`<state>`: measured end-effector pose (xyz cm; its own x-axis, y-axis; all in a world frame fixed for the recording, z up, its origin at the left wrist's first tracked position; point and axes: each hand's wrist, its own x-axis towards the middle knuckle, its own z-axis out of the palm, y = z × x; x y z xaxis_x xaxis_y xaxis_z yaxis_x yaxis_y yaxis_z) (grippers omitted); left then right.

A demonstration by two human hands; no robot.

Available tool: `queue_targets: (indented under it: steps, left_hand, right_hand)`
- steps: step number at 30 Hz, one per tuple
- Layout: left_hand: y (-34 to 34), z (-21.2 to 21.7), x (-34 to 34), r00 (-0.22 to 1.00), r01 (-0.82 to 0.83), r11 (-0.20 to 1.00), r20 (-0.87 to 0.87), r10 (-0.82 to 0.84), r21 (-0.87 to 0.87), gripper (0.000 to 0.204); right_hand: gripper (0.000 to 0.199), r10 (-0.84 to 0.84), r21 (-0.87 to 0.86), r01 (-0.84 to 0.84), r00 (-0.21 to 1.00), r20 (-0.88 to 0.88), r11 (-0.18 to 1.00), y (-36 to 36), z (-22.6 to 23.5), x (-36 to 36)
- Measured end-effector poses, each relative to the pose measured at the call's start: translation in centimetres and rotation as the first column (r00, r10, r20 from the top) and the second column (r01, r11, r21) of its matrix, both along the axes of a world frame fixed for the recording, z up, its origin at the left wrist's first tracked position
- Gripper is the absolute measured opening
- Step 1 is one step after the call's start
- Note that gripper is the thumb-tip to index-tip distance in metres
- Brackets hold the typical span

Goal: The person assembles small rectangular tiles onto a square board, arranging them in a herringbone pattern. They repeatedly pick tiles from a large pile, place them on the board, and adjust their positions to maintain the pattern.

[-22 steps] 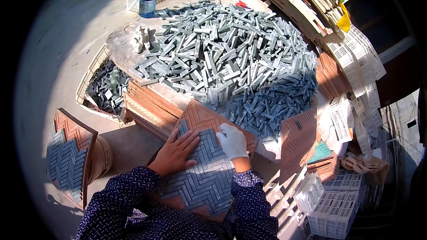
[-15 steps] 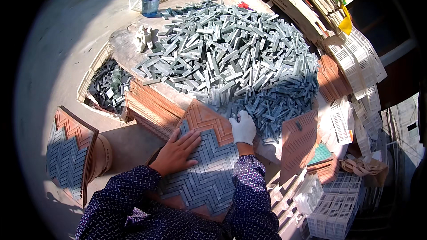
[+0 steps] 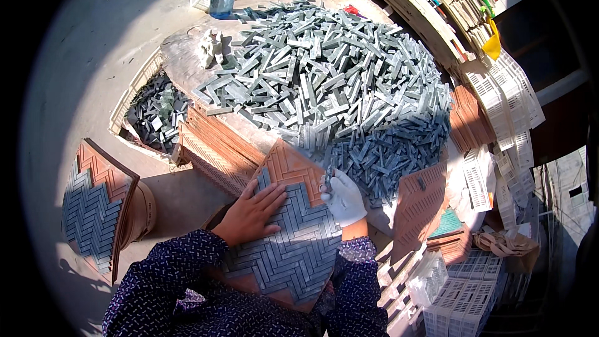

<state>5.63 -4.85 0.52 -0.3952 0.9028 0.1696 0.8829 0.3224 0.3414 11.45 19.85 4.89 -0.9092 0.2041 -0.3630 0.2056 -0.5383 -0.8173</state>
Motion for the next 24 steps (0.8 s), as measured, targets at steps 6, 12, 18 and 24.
queue_targets:
  steps: [6,12,18,24]
  left_hand:
    - [0.2,0.0,-0.1,1.000,0.008,1.000,0.028,-0.008,0.019,0.074]
    - [0.0,-0.2,0.0,1.000,0.005,0.998,0.025,-0.006,0.056,0.069]
    - [-0.6,-1.6,0.3,0.999,-0.023,0.972,0.048,0.012,0.233,0.047]
    - [0.0,-1.7,0.3,1.000,-0.019,0.957,0.003,0.019,0.291,0.038]
  right_hand:
    - [0.019,0.063,0.250,-0.078,0.996,0.068,0.965,-1.4,0.0,-0.9]
    - [0.019,0.088,0.845,-0.130,0.991,0.098,0.518,-6.1,-1.3,-2.8]
    - [0.023,0.075,0.960,-0.208,0.978,0.197,0.190,-8.6,-1.9,-4.9]
    - [0.023,0.112,0.965,-0.262,0.959,0.259,0.014,-8.5,-1.5,-4.7]
